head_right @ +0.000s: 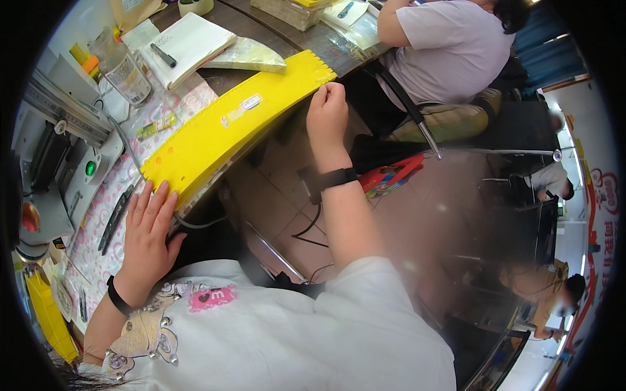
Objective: The recorder uses various tools and a winding machine to assemble small metal or plastic components, possibly for jewelry or electronics.
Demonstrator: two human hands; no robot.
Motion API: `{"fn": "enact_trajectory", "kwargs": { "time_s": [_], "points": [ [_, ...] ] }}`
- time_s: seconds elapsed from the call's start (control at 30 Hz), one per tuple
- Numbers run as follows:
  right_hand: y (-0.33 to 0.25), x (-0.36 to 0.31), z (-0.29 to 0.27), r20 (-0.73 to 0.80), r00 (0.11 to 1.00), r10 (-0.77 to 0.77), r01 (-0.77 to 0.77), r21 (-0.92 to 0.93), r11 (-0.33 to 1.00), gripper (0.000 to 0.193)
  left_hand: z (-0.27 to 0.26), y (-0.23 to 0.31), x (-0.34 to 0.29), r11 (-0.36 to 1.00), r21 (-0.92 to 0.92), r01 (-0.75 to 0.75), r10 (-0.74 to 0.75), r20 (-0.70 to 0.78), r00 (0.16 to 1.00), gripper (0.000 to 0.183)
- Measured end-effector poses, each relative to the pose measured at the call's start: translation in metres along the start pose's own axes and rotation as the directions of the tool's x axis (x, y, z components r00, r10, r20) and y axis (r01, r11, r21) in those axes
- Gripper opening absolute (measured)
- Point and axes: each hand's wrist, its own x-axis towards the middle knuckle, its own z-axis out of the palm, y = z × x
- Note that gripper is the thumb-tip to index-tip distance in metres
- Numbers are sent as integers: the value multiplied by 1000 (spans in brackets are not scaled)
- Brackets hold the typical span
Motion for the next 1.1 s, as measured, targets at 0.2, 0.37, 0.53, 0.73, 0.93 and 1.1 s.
{"fn": "enact_trajectory", "kwargs": {
  "time_s": [0.2, 0.37, 0.53, 0.73, 0.93, 1.1],
  "points": [
    [-2, -2, -7, 137, 990, -18, 46, -206, 977, 12, 0, 1, 0, 1000, 1, 0, 0, -1, 1000, 78],
    [15, -16, 2, 95, 994, -55, 69, -147, 987, 14, -1, 3, 2, 1000, 1, -1, 1, -3, 1000, 77],
    [20, -41, -14, 237, 888, 395, -460, 407, 789, 19, 0, 1, 1, 1000, -6, -6, 6, -19, 1000, 77],
    [86, -110, -79, 424, 728, 539, -644, 153, 750, 10, -4, 1, -2, 1000, -15, 1, -1, -28, 1000, 76],
    [130, -154, -184, 387, 276, 880, -959, 50, 279, 9, -3, -1, -4, 999, -42, 4, -6, -38, 999, 76],
    [232, -180, -312, 399, 368, 840, -924, 59, 377, 14, 0, 1, -5, 999, -45, 3, -5, -53, 999, 75]
  ]
}}
